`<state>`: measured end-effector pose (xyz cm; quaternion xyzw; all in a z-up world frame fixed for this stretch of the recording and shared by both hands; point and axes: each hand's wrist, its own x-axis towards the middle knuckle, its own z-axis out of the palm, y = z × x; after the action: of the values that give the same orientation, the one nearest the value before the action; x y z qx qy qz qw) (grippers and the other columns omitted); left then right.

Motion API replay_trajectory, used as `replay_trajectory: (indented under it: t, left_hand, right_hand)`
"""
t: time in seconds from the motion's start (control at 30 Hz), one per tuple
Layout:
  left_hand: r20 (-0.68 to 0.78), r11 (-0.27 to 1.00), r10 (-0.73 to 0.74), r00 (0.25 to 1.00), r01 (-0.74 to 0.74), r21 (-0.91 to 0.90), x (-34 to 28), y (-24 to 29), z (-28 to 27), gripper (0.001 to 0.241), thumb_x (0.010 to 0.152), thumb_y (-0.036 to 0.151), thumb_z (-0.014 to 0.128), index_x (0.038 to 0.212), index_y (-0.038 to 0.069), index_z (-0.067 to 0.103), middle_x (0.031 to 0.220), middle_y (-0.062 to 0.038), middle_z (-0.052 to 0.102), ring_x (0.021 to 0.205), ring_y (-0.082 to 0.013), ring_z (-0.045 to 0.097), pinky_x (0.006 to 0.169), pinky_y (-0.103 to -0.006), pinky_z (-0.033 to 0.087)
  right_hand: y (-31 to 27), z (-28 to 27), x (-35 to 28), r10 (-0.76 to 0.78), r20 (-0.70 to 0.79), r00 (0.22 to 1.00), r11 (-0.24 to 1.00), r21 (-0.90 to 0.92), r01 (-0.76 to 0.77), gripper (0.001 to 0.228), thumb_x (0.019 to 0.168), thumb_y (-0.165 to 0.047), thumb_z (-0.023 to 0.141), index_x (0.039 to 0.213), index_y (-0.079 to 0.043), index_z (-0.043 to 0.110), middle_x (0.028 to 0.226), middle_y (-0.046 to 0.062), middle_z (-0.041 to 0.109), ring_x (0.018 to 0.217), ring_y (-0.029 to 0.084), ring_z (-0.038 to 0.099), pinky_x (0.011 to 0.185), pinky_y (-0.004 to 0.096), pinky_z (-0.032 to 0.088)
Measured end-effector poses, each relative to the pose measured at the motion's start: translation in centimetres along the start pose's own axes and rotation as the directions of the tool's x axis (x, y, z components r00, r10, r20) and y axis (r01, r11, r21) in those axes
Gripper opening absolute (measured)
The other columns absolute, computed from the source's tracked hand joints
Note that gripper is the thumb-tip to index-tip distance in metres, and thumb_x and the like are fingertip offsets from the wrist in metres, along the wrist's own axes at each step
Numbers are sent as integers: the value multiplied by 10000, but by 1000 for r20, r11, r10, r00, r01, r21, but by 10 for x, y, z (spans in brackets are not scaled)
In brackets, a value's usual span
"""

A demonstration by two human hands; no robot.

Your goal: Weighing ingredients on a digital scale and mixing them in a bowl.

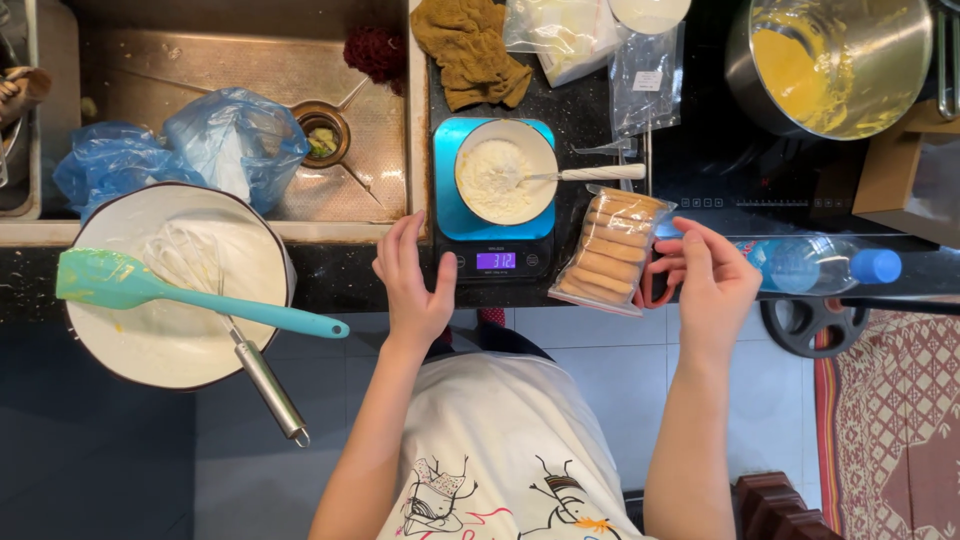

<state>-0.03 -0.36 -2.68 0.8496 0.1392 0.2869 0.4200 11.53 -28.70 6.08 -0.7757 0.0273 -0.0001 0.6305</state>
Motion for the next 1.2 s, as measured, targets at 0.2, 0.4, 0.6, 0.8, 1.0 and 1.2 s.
replay_trajectory:
  t: [0.2, 0.4, 0.6, 0.8, 1.0, 1.2]
  left_hand:
    - [-63, 1000, -25, 998, 25, 3, 0, 5, 10, 362, 1031, 149, 587, 1368, 19, 568, 1364, -149, 577, 1295, -333, 523, 1113, -430, 350]
    - [-66, 1000, -15, 998, 14, -21, -6, 18, 10, 313, 1021, 123, 598, 1314, 13, 612, 1331, -142, 591, 1263, -318, 543, 1122, -429, 372]
    - [-92, 999, -32, 995, 31, -13, -13, 21, 5, 293, 1017, 112, 602, 1293, 14, 624, 1319, -141, 592, 1248, -318, 547, 1118, -428, 391]
    - [-106, 999, -45, 993, 46, 10, -18, 19, 3, 286, 1014, 105, 605, 1286, 18, 627, 1309, -145, 593, 1247, -325, 550, 1114, -430, 394]
    - [-143, 998, -55, 988, 57, 9, -17, 18, -2, 275, 1015, 87, 595, 1279, 14, 623, 1303, -148, 594, 1235, -331, 548, 1114, -426, 406]
    - [-128, 996, -59, 990, 67, 54, -16, 21, 9, 247, 985, 58, 614, 1225, 17, 657, 1270, -128, 611, 1194, -325, 558, 1075, -424, 406]
  right_hand:
    - [59, 13, -14, -82, 194, 977, 966, -226, 126, 148, 982, -156, 735, 1061, -34, 768, 814, 45, 671, 667, 73, 564, 580, 220, 435]
    - [68, 80, -9, 252, 296, 921, 738, -675, 15, 456, 879, -390, 801, 733, 36, 729, 600, 123, 678, 537, 217, 633, 548, 363, 497]
    - [80, 97, -2, 310, 301, 902, 693, -721, 2, 498, 886, -385, 773, 634, 41, 719, 560, 181, 660, 524, 297, 661, 585, 395, 533]
    - [81, 95, -3, 293, 316, 903, 691, -722, 28, 485, 894, -377, 766, 643, 35, 723, 571, 183, 661, 531, 297, 655, 591, 391, 528]
    - [30, 40, -14, 104, 231, 967, 880, -475, 19, 406, 912, -418, 741, 812, -30, 799, 619, -7, 707, 562, 49, 592, 561, 247, 472]
    - [30, -8, -17, 157, 91, 983, 885, -456, -99, 314, 954, -306, 742, 844, -13, 763, 609, -14, 624, 582, 47, 490, 542, 245, 384]
